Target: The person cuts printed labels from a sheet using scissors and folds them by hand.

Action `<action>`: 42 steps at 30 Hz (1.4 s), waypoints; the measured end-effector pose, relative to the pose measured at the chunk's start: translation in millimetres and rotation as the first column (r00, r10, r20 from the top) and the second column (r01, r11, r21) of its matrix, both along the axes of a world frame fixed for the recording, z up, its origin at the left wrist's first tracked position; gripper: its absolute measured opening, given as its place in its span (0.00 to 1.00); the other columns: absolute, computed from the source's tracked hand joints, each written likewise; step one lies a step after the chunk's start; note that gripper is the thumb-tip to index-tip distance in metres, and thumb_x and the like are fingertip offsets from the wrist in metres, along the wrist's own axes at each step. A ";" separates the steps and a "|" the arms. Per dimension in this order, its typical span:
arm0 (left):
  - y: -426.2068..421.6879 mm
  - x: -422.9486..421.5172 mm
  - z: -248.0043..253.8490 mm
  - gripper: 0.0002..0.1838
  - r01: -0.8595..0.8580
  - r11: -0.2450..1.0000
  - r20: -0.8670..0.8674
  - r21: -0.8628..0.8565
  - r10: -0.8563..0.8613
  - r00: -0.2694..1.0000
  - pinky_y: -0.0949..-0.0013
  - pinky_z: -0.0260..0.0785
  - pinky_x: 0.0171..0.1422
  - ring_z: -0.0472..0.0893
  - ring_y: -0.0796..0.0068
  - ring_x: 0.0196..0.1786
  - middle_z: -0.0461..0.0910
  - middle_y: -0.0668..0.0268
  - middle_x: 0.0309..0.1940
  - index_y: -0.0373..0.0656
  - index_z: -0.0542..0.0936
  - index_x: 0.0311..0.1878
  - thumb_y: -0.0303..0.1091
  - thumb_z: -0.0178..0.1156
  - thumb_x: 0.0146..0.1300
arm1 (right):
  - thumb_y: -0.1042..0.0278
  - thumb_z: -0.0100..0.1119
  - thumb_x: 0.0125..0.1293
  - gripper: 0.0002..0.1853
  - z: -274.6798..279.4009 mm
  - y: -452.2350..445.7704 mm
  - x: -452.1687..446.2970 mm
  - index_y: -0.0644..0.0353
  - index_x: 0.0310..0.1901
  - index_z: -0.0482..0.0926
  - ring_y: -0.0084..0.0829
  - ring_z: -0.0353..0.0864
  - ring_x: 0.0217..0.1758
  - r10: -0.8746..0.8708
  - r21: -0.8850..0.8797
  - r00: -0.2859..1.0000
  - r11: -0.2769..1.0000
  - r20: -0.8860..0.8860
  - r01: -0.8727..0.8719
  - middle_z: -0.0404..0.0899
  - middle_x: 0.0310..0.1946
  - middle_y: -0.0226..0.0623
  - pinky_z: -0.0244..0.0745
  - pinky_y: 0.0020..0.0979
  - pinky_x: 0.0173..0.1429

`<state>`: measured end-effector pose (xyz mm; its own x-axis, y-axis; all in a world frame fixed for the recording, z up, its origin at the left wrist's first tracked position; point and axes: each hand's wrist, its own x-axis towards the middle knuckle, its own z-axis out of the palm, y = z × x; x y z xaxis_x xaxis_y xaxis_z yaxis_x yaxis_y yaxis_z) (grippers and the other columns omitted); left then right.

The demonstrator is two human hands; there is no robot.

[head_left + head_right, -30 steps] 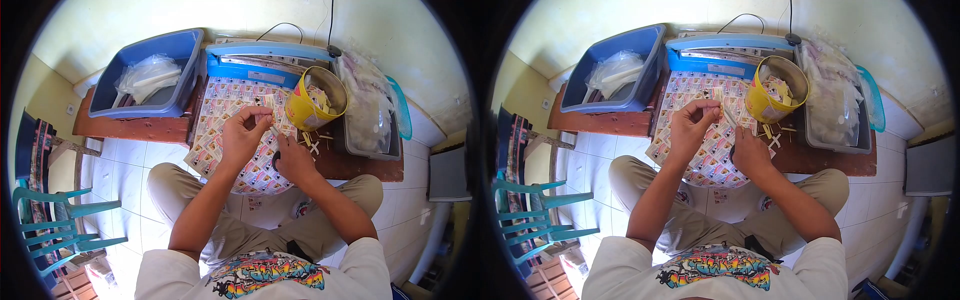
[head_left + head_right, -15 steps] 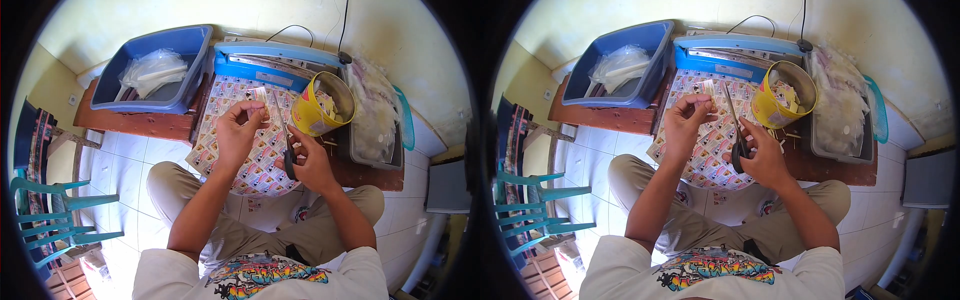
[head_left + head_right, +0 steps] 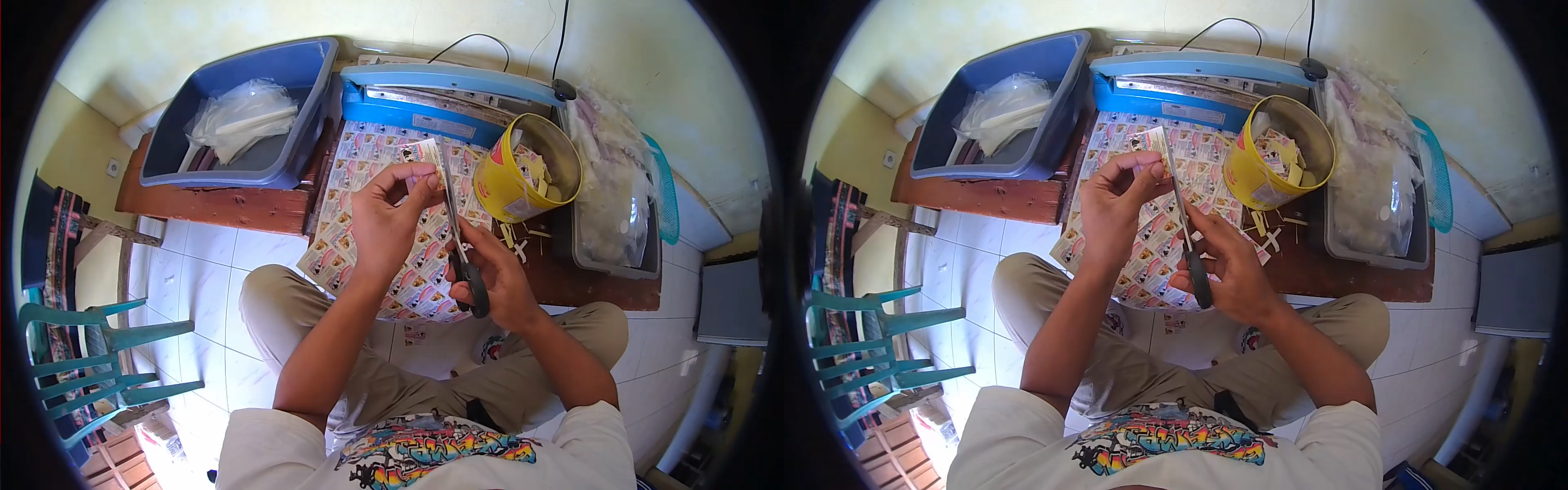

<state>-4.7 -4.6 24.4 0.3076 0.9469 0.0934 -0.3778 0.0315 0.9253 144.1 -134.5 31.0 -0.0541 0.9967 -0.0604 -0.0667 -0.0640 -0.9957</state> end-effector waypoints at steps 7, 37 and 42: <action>0.4 0.1 0.8 0.11 0.003 1.000 -0.031 -0.009 -0.003 1.000 0.63 0.87 0.58 0.89 0.70 0.46 0.88 0.57 0.43 0.29 0.84 0.53 0.25 0.68 0.72 | 0.82 0.76 0.61 0.52 0.5 2.7 0.1 0.59 0.84 0.57 0.24 0.80 0.52 0.001 0.048 0.999 0.999 0.042 -0.003 0.69 0.60 0.35 0.85 0.30 0.59; -0.8 1.3 -2.7 0.11 0.018 1.000 -0.036 -0.014 -0.019 0.999 0.66 0.86 0.57 0.89 0.71 0.46 0.89 0.57 0.44 0.29 0.84 0.54 0.24 0.67 0.72 | 0.92 0.59 0.63 0.47 -0.4 1.4 -3.8 0.61 0.84 0.56 0.25 0.82 0.49 -0.021 0.064 0.994 0.998 0.109 0.014 0.68 0.57 0.38 0.90 0.29 0.57; -0.5 2.3 -3.9 0.11 0.019 1.000 -0.017 -0.003 -0.019 1.000 0.66 0.87 0.57 0.89 0.71 0.46 0.89 0.56 0.44 0.28 0.84 0.54 0.24 0.67 0.72 | 0.77 0.70 0.63 0.49 -1.2 0.9 -5.7 0.64 0.83 0.56 0.26 0.81 0.50 -0.042 0.062 0.996 0.997 0.083 0.037 0.68 0.59 0.38 0.85 0.29 0.58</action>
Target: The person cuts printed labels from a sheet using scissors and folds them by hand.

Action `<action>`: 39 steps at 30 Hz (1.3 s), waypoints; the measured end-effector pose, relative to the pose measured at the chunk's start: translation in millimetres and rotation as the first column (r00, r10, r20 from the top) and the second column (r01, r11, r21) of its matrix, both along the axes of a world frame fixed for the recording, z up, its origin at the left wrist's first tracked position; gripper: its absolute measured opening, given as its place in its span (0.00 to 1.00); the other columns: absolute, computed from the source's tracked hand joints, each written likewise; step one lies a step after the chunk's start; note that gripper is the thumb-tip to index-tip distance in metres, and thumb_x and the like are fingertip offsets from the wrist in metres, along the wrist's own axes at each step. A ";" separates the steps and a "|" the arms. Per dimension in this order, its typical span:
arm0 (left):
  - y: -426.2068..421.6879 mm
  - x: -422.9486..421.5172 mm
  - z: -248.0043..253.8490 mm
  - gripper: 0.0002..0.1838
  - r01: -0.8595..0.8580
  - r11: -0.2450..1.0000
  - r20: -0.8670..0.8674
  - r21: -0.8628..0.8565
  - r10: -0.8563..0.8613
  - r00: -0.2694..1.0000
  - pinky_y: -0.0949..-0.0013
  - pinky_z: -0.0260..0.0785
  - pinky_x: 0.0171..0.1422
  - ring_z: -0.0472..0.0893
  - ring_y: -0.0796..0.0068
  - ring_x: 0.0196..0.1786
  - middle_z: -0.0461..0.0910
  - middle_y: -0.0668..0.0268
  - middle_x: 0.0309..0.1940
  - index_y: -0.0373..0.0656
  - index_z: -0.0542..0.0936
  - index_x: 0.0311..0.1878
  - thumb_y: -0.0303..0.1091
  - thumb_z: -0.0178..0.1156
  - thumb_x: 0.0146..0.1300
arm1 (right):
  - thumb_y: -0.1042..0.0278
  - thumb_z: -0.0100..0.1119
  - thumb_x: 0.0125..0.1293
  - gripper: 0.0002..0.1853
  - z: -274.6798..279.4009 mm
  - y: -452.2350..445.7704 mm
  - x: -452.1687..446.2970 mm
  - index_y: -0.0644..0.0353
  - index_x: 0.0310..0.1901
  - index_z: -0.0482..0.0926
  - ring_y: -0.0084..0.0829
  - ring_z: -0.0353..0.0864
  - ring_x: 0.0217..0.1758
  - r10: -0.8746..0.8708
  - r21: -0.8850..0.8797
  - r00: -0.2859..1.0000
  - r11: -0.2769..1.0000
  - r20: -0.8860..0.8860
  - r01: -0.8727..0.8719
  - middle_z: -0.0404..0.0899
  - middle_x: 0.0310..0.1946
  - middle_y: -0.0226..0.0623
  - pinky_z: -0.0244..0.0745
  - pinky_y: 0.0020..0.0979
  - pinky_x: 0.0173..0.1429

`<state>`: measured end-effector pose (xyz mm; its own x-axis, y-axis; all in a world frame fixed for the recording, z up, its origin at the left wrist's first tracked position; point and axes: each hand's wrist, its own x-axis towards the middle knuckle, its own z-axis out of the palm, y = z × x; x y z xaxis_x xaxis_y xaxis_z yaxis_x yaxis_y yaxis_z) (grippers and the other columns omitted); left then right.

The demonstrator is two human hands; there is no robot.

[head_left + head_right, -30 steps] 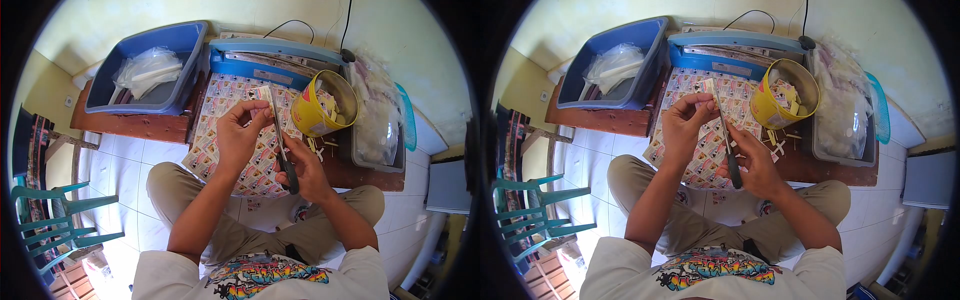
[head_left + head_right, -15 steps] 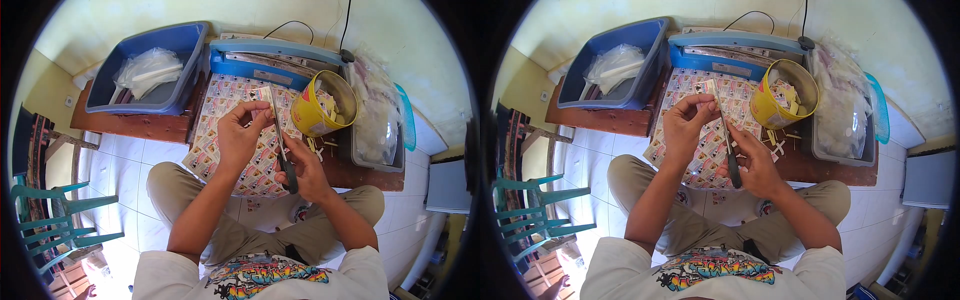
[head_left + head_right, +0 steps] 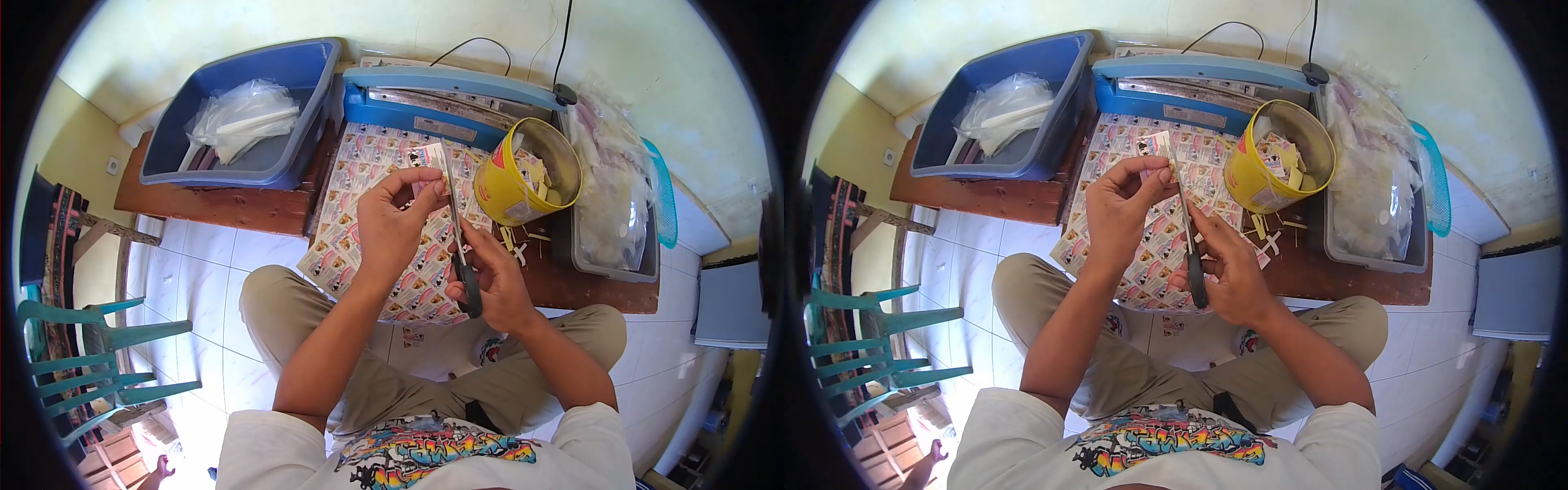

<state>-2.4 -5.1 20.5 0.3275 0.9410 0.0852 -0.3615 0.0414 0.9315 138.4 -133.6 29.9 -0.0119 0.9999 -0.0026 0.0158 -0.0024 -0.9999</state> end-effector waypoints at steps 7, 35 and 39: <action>0.9 0.7 -1.9 0.11 0.000 1.000 0.011 -0.008 0.000 1.000 0.66 0.87 0.57 0.89 0.71 0.46 0.89 0.56 0.44 0.28 0.84 0.54 0.24 0.67 0.72 | 0.61 0.82 0.63 0.54 -3.8 0.6 -1.0 0.66 0.83 0.56 0.26 0.80 0.50 -0.022 -0.012 1.000 1.000 0.014 0.023 0.68 0.59 0.38 0.80 0.30 0.58; -1.0 1.5 2.3 0.10 0.014 1.000 -0.032 -0.017 -0.015 0.999 0.67 0.87 0.55 0.89 0.73 0.45 0.89 0.58 0.43 0.29 0.85 0.52 0.24 0.68 0.72 | 0.82 0.75 0.61 0.50 -3.0 1.5 -1.4 0.62 0.83 0.58 0.23 0.80 0.49 -0.051 0.051 0.995 0.998 0.086 0.047 0.70 0.59 0.39 0.87 0.27 0.55; -0.7 1.0 1.1 0.09 0.004 1.000 -0.033 -0.008 -0.004 0.999 0.70 0.86 0.52 0.89 0.76 0.44 0.90 0.60 0.41 0.30 0.86 0.51 0.23 0.67 0.72 | 0.75 0.78 0.61 0.51 -5.7 1.2 -0.2 0.63 0.83 0.57 0.24 0.80 0.49 -0.046 0.033 0.995 0.999 0.092 0.043 0.69 0.60 0.39 0.84 0.28 0.56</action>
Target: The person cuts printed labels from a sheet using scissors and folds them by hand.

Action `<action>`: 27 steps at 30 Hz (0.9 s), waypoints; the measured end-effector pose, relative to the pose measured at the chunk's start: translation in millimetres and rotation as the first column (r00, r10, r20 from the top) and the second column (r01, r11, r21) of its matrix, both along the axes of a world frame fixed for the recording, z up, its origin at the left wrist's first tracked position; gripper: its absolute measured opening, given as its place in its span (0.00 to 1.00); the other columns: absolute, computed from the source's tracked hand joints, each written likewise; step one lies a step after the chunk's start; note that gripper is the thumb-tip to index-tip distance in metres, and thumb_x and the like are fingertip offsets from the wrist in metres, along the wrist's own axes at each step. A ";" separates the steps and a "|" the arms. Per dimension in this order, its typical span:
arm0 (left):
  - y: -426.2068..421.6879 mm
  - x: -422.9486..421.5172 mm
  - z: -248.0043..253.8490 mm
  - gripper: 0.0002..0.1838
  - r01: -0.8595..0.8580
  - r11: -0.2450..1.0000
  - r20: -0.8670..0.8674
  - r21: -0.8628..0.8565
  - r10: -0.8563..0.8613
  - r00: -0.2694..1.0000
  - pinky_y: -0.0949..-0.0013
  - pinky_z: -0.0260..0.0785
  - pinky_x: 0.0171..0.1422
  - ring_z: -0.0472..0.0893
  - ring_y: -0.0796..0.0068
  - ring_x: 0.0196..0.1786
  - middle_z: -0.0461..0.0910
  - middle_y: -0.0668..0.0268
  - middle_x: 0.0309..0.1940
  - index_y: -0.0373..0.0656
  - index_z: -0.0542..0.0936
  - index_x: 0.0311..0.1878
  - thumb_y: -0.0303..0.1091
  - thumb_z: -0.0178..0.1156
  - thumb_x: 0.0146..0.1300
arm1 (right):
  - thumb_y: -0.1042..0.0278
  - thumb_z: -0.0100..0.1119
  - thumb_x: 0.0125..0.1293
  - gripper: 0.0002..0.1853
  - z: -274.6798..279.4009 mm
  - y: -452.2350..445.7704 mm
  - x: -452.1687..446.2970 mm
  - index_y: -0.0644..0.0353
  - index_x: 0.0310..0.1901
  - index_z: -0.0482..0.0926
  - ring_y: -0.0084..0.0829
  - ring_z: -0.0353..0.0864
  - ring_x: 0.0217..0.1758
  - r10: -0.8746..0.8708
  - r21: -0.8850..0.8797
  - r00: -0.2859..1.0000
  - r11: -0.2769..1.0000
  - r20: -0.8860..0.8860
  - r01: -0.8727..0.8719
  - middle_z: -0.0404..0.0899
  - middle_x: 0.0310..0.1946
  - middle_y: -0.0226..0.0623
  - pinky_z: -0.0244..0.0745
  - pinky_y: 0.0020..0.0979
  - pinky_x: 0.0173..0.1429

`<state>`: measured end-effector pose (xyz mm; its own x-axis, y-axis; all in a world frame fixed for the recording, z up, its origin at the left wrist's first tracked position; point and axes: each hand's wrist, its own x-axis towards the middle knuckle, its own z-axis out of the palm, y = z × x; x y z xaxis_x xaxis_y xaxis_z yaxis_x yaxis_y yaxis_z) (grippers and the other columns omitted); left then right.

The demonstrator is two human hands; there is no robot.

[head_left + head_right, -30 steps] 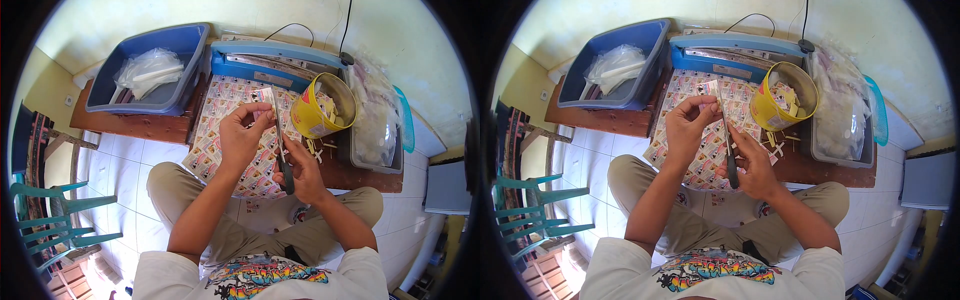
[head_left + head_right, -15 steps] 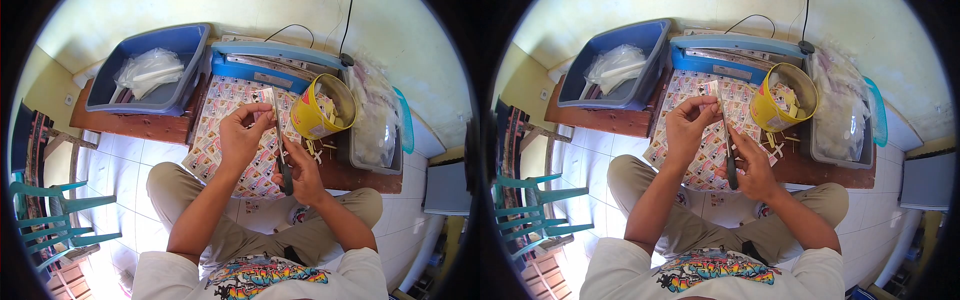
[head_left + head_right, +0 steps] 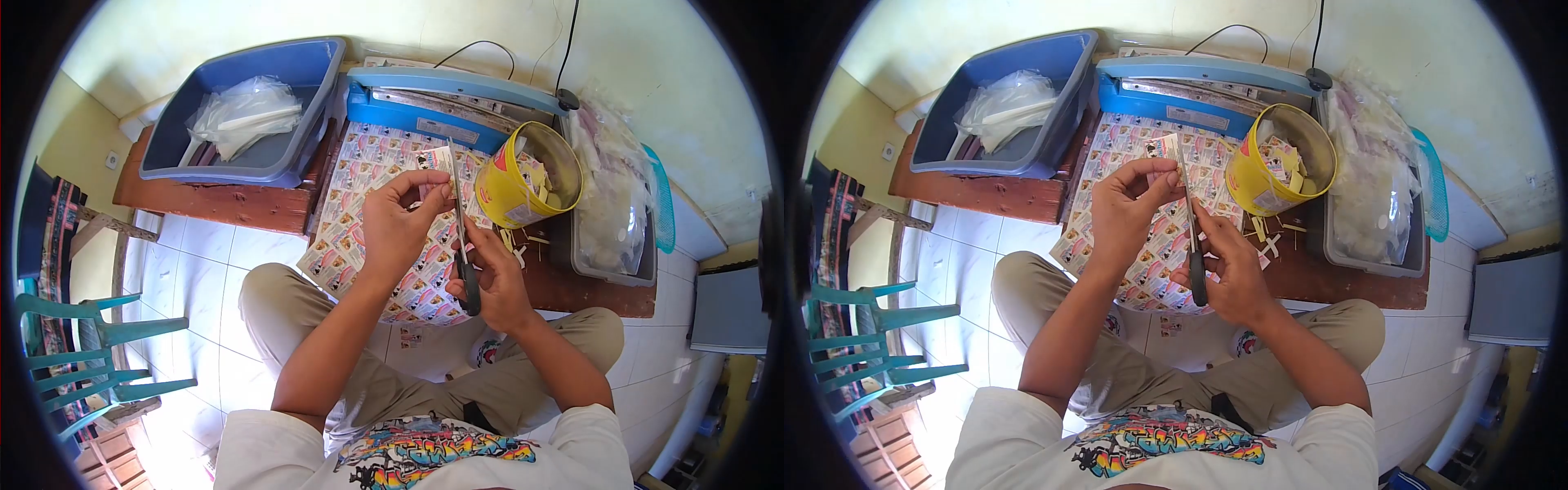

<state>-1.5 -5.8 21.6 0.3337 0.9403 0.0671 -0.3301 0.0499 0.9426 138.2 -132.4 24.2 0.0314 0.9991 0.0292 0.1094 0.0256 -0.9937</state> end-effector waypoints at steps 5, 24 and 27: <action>0.6 0.8 -3.2 0.09 -0.004 1.000 0.022 0.015 0.003 1.000 0.71 0.86 0.51 0.90 0.75 0.43 0.90 0.60 0.40 0.30 0.86 0.51 0.23 0.67 0.72 | 0.83 0.75 0.60 0.51 1.0 0.3 -2.3 0.63 0.83 0.58 0.23 0.80 0.49 -0.001 0.032 1.000 0.999 0.006 0.001 0.70 0.59 0.39 0.87 0.26 0.54; -0.1 0.7 -2.9 0.10 0.024 0.999 -0.023 0.028 -0.024 0.999 0.65 0.88 0.56 0.89 0.72 0.45 0.88 0.58 0.43 0.28 0.85 0.53 0.22 0.67 0.72 | 0.81 0.77 0.60 0.51 -0.8 1.4 -1.1 0.64 0.82 0.58 0.22 0.79 0.47 -0.028 0.010 1.000 1.000 0.000 0.028 0.70 0.58 0.38 0.86 0.26 0.53; 0.5 0.3 -3.8 0.10 0.029 0.999 -0.025 0.025 -0.029 0.999 0.65 0.88 0.56 0.89 0.72 0.45 0.89 0.58 0.43 0.28 0.85 0.53 0.22 0.68 0.72 | 0.72 0.80 0.61 0.52 -2.5 0.0 -0.1 0.63 0.83 0.58 0.23 0.80 0.48 -0.023 -0.018 1.000 1.000 -0.014 0.023 0.70 0.59 0.39 0.83 0.27 0.55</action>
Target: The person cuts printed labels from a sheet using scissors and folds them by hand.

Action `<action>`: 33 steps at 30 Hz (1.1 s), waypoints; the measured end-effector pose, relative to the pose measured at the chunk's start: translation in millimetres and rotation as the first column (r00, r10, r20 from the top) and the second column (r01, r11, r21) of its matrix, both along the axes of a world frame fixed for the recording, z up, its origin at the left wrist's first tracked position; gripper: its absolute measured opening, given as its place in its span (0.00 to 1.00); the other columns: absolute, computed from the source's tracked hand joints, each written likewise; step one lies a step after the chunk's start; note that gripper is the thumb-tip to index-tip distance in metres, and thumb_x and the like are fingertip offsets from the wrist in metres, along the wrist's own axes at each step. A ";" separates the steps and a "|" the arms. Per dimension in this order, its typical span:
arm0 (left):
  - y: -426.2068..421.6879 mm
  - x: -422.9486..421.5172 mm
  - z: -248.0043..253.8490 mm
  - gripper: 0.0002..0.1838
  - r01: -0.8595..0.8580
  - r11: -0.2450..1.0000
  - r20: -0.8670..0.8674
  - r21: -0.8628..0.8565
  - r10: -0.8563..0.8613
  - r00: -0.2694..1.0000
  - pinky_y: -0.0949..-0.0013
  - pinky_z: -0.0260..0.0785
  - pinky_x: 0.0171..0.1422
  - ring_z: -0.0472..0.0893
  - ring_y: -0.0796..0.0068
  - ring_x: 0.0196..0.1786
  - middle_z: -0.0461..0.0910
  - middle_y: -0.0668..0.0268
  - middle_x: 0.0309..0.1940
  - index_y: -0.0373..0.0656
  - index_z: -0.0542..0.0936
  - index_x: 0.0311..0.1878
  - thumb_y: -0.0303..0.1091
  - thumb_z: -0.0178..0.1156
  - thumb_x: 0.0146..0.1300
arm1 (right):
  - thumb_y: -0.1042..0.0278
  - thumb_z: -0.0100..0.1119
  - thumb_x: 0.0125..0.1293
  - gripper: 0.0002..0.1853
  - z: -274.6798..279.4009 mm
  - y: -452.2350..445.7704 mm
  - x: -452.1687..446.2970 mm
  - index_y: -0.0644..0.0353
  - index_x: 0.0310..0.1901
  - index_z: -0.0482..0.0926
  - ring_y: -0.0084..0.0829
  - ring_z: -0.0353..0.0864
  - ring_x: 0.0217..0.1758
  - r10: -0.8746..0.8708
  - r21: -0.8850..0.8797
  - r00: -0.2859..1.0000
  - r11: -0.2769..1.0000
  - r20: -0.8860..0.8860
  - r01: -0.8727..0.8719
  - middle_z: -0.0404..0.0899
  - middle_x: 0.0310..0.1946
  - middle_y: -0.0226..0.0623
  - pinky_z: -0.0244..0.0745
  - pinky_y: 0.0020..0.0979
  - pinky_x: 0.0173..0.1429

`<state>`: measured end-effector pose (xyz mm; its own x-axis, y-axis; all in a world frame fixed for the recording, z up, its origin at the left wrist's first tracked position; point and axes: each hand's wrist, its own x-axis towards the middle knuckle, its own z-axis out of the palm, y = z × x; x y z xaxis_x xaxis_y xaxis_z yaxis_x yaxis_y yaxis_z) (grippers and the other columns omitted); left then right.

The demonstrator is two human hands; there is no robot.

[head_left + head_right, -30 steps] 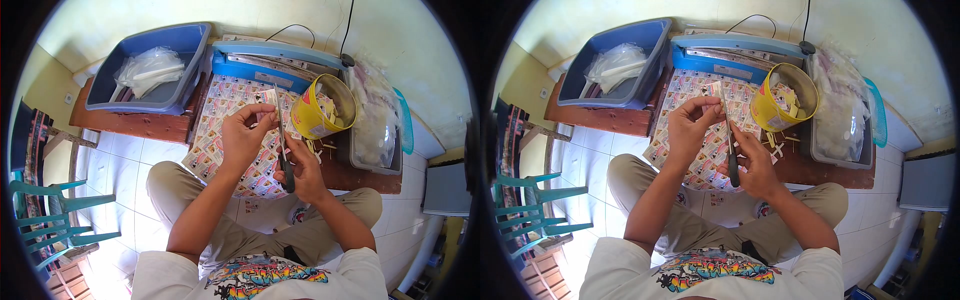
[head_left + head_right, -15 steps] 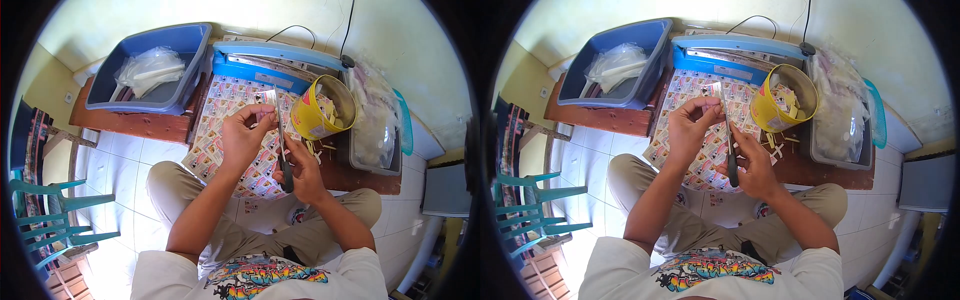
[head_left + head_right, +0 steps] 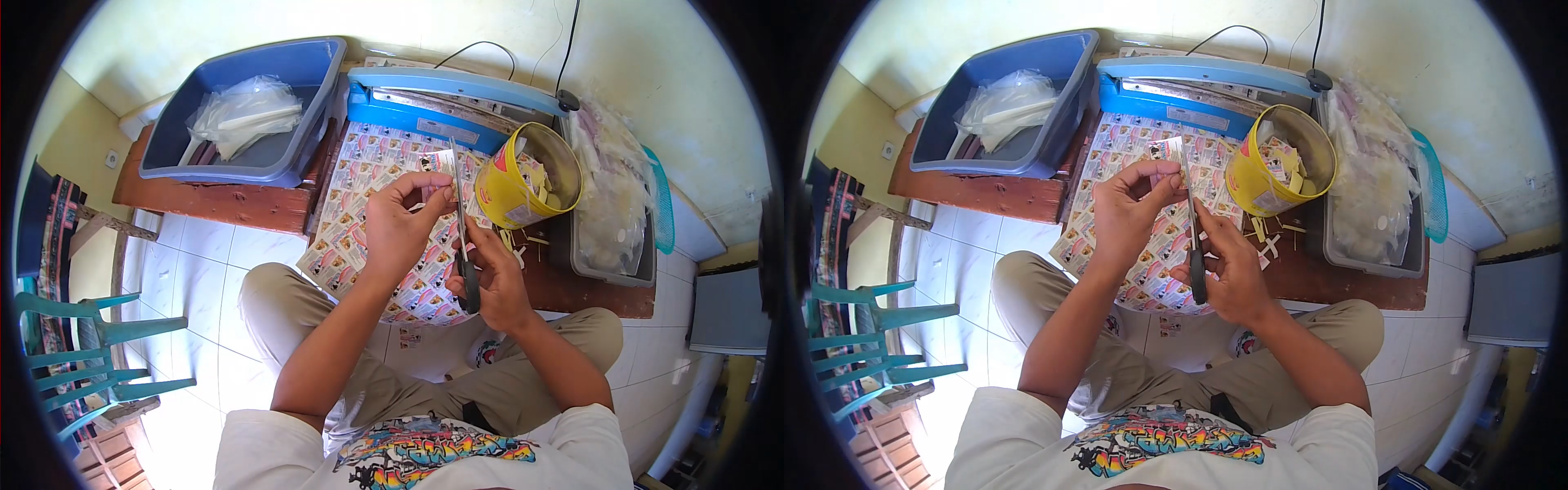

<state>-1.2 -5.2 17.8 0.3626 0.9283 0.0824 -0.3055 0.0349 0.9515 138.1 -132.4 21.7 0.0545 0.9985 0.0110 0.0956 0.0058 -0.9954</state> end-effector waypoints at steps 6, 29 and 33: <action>0.5 0.5 -3.2 0.10 0.003 1.000 0.005 0.007 -0.003 1.000 0.65 0.88 0.56 0.89 0.73 0.45 0.89 0.58 0.43 0.28 0.85 0.53 0.22 0.68 0.71 | 0.64 0.82 0.62 0.54 0.1 -0.5 -0.3 0.63 0.84 0.57 0.24 0.80 0.50 0.005 -0.020 0.999 1.000 -0.037 -0.006 0.70 0.60 0.38 0.79 0.27 0.58; -2.0 1.5 -4.1 0.10 0.008 1.000 -0.036 0.008 -0.008 0.999 0.66 0.88 0.55 0.89 0.73 0.45 0.89 0.58 0.42 0.27 0.85 0.52 0.22 0.68 0.71 | 0.76 0.80 0.60 0.51 -3.3 1.6 1.6 0.61 0.83 0.59 0.21 0.79 0.49 -0.026 0.003 0.999 1.000 -0.033 0.026 0.70 0.59 0.34 0.86 0.24 0.54; -1.5 1.3 -5.6 0.10 0.009 1.000 -0.024 0.005 -0.009 1.000 0.66 0.88 0.55 0.89 0.73 0.44 0.89 0.58 0.42 0.28 0.85 0.53 0.22 0.68 0.71 | 0.78 0.79 0.61 0.51 0.4 2.0 2.2 0.62 0.82 0.59 0.22 0.80 0.49 -0.017 0.001 1.000 1.000 -0.007 0.017 0.70 0.59 0.36 0.87 0.26 0.54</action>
